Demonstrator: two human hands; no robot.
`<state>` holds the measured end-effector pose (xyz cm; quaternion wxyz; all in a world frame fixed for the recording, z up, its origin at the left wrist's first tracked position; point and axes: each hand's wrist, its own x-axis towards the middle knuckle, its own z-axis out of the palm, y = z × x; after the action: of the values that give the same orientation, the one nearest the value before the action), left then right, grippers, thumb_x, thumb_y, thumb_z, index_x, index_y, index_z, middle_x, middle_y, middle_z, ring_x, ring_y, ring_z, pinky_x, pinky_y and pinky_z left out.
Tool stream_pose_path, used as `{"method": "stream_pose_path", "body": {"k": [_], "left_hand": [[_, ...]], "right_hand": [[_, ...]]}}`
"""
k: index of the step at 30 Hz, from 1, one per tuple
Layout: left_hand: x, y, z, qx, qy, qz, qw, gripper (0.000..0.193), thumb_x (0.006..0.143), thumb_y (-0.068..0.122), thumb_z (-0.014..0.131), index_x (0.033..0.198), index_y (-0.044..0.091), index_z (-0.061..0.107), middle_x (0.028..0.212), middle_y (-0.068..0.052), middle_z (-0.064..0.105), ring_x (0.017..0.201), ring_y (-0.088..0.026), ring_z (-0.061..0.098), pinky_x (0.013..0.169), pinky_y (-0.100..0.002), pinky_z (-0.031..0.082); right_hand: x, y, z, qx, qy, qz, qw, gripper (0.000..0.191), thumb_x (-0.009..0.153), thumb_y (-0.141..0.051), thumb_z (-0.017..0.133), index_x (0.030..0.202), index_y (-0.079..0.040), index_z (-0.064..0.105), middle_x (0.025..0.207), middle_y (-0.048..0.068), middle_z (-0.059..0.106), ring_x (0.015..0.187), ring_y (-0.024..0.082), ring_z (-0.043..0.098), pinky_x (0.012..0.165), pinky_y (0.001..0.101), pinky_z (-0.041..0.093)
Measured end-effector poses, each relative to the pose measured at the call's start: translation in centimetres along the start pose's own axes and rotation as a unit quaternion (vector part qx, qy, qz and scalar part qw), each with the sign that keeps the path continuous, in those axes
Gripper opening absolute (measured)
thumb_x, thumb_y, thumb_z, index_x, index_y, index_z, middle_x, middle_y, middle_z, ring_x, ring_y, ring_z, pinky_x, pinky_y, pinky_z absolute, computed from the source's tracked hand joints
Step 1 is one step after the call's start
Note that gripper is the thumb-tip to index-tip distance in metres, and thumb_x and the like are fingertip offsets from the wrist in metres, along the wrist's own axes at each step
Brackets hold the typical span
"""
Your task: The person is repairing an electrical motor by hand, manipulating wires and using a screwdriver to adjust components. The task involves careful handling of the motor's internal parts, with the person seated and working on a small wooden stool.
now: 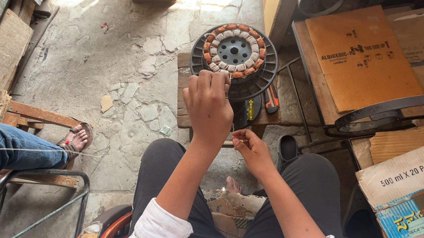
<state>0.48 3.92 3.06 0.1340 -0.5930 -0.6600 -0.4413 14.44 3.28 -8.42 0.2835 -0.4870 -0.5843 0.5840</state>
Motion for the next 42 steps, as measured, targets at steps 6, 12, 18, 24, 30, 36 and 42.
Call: {"method": "stream_pose_path", "body": {"k": [6,12,18,24,30,36,42], "left_hand": [[0.3,-0.5,-0.1,0.032,-0.019,0.033,0.999,0.018,0.095,0.026,0.067,0.091,0.010,0.061,0.095,-0.005,0.056,0.096,-0.026,0.054,0.081,-0.043,0.036],[0.7,-1.1,0.2,0.030,-0.029,0.038,0.998,0.022,0.091,0.030,0.070,0.089,0.010,0.060,0.094,-0.005,0.056,0.097,-0.027,0.054,0.080,-0.043,0.036],[0.5,-1.5,0.2,-0.036,-0.009,0.029,0.999,0.022,0.092,0.022,0.073,0.083,0.008,0.058,0.098,-0.006,0.058,0.099,-0.027,0.056,0.083,-0.043,0.037],[0.0,-1.7,0.8,-0.096,0.050,0.031,0.994,0.021,0.091,0.010,0.074,0.080,0.006,0.056,0.106,-0.005,0.063,0.096,-0.027,0.056,0.086,-0.042,0.042],[-0.5,-2.2,1.2,-0.099,0.081,0.074,0.989,0.020,0.088,0.005,0.077,0.079,0.006,0.059,0.096,0.000,0.069,0.086,-0.025,0.055,0.079,-0.039,0.046],[-0.9,-2.1,1.2,-0.210,0.090,-0.054,0.972,0.008,0.089,0.002,0.069,0.092,0.003,0.062,0.091,-0.003,0.063,0.087,-0.022,0.060,0.080,-0.036,0.048],[-1.1,-1.3,-0.3,-0.150,0.067,-0.068,0.984,0.021,0.086,0.001,0.067,0.105,0.006,0.074,0.089,-0.004,0.070,0.088,-0.025,0.060,0.080,-0.038,0.049]], "right_hand": [[-0.1,-1.1,0.2,0.004,-0.011,-0.018,1.000,0.041,0.098,-0.036,0.063,0.126,-0.005,0.065,0.109,0.004,0.074,0.093,0.011,0.066,0.088,0.0274,0.053],[-0.4,-1.9,0.4,0.025,-0.032,-0.044,0.998,0.048,0.096,-0.041,0.064,0.128,-0.005,0.063,0.110,0.006,0.072,0.098,0.010,0.066,0.088,0.0290,0.054],[-0.4,-1.9,0.4,0.012,-0.036,-0.032,0.999,0.049,0.095,-0.042,0.064,0.127,-0.004,0.064,0.111,0.006,0.073,0.095,0.011,0.066,0.087,0.0281,0.054],[-0.3,-1.5,0.4,0.002,-0.029,-0.037,0.999,0.050,0.097,-0.046,0.060,0.124,-0.004,0.065,0.109,0.005,0.075,0.092,0.011,0.068,0.087,0.0276,0.054],[-0.1,-1.1,0.3,-0.006,-0.024,-0.042,0.999,0.052,0.097,-0.047,0.060,0.124,-0.004,0.065,0.109,0.007,0.075,0.091,0.012,0.067,0.085,0.0289,0.054],[-0.1,-0.5,0.3,0.028,-0.044,-0.053,0.997,0.051,0.096,-0.043,0.064,0.126,-0.002,0.063,0.106,0.008,0.071,0.094,0.012,0.064,0.085,0.0298,0.053],[-0.1,-0.2,0.3,0.024,-0.048,-0.062,0.997,0.048,0.097,-0.041,0.065,0.124,-0.001,0.064,0.106,0.008,0.071,0.093,0.013,0.066,0.085,0.0299,0.055]]}}
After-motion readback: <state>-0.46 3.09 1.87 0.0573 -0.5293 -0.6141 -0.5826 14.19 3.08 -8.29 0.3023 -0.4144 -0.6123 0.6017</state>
